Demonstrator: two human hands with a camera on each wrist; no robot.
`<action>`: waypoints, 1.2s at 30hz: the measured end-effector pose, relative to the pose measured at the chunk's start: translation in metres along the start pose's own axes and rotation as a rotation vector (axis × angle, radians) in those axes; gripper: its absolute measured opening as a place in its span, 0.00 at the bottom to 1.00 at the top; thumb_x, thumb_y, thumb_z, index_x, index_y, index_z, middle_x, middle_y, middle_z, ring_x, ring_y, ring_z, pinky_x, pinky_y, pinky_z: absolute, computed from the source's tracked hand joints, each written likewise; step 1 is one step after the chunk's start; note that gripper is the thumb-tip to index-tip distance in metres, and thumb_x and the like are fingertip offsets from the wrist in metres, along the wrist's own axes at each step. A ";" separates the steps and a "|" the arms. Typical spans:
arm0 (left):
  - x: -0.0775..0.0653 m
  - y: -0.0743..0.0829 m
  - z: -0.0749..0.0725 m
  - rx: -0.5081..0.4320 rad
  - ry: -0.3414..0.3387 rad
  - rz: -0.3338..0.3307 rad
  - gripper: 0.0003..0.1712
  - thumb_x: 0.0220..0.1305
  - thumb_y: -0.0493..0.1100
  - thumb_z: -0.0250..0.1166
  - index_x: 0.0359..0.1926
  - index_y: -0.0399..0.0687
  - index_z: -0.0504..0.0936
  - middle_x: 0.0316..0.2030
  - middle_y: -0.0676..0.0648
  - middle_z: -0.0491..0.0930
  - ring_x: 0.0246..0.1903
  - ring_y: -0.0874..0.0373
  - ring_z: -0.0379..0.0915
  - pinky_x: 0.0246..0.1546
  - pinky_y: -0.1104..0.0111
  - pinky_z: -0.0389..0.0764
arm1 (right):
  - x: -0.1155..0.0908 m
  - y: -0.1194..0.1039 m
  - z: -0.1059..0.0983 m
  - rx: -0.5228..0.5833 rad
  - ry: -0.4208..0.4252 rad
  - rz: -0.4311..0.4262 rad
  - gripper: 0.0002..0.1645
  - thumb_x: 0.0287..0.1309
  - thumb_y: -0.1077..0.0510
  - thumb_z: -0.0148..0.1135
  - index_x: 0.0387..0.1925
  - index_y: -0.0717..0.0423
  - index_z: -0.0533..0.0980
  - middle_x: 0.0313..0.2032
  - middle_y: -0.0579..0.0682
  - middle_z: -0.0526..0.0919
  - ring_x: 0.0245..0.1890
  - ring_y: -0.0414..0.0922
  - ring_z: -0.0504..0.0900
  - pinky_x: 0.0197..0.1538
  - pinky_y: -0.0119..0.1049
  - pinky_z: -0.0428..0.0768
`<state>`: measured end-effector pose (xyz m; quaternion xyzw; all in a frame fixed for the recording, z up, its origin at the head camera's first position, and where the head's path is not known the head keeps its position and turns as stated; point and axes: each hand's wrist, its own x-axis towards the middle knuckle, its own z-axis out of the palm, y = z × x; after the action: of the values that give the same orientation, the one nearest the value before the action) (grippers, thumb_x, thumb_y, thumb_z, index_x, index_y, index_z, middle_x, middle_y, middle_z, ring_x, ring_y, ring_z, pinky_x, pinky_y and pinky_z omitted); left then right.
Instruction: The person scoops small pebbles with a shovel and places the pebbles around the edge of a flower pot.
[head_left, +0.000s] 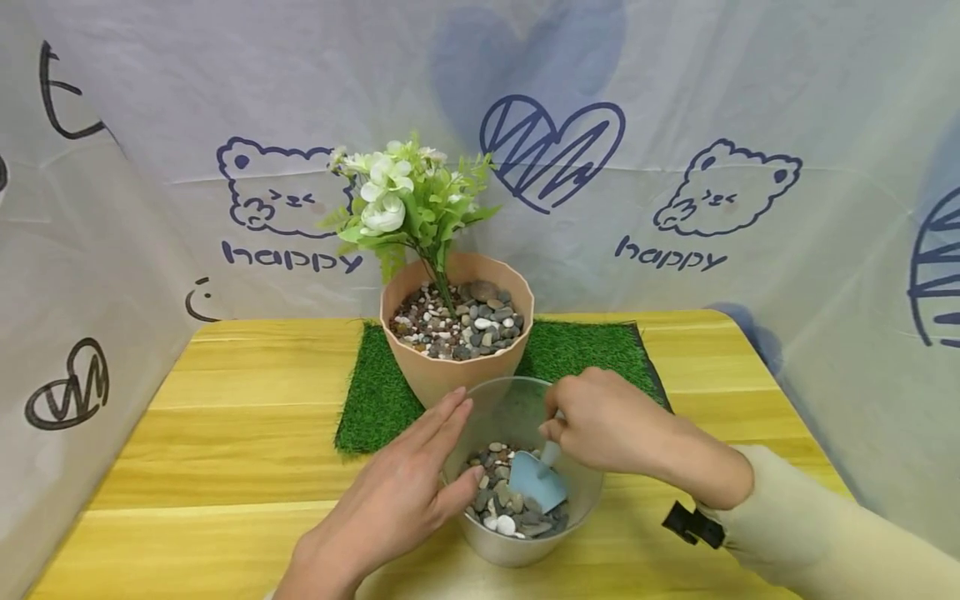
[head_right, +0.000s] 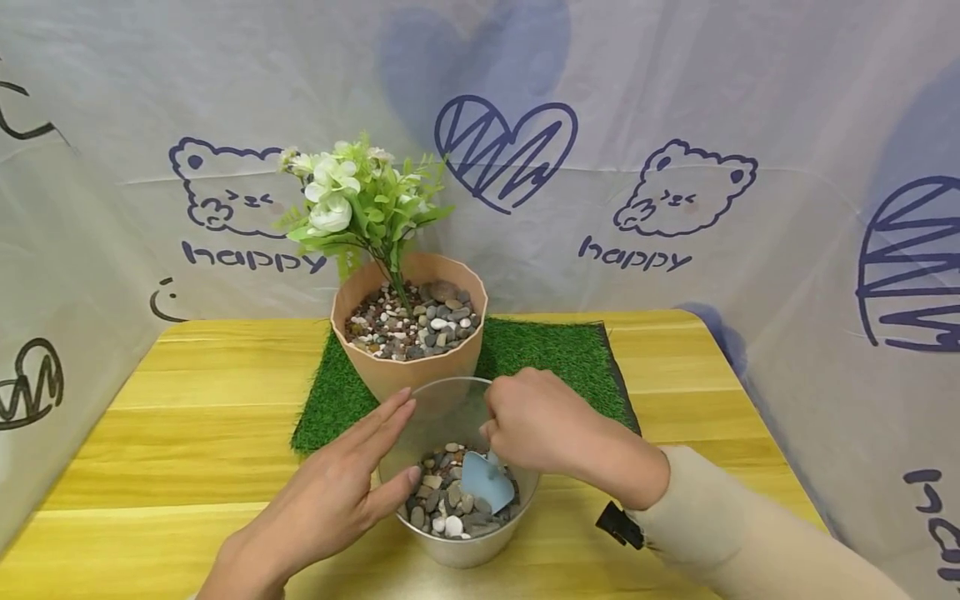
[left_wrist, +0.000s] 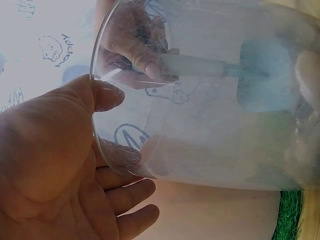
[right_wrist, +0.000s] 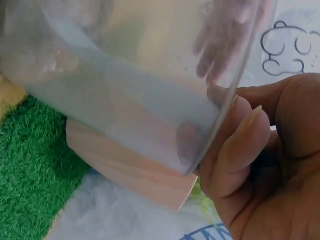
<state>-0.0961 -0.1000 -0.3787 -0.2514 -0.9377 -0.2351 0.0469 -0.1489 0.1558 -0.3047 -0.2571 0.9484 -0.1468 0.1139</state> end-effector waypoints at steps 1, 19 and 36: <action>0.000 0.000 0.000 -0.001 0.001 -0.001 0.44 0.76 0.62 0.59 0.82 0.45 0.60 0.84 0.50 0.52 0.80 0.51 0.56 0.79 0.55 0.62 | 0.000 -0.001 0.002 0.007 0.006 0.002 0.07 0.66 0.55 0.71 0.31 0.50 0.87 0.26 0.39 0.87 0.21 0.35 0.78 0.27 0.33 0.80; -0.001 0.000 -0.001 -0.009 -0.012 -0.007 0.45 0.76 0.62 0.59 0.82 0.46 0.59 0.84 0.51 0.50 0.81 0.51 0.55 0.79 0.55 0.62 | -0.004 -0.003 0.009 0.149 0.020 0.066 0.08 0.67 0.52 0.70 0.33 0.49 0.88 0.26 0.41 0.87 0.21 0.38 0.79 0.27 0.34 0.80; -0.002 -0.002 -0.002 -0.007 -0.014 -0.008 0.45 0.76 0.62 0.59 0.82 0.45 0.59 0.84 0.50 0.50 0.81 0.50 0.55 0.80 0.55 0.62 | -0.007 0.017 -0.001 0.437 -0.037 0.105 0.11 0.70 0.52 0.68 0.32 0.51 0.87 0.14 0.47 0.77 0.11 0.41 0.75 0.15 0.40 0.82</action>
<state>-0.0957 -0.1030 -0.3783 -0.2496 -0.9382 -0.2367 0.0384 -0.1507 0.1740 -0.3084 -0.1791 0.9040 -0.3377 0.1916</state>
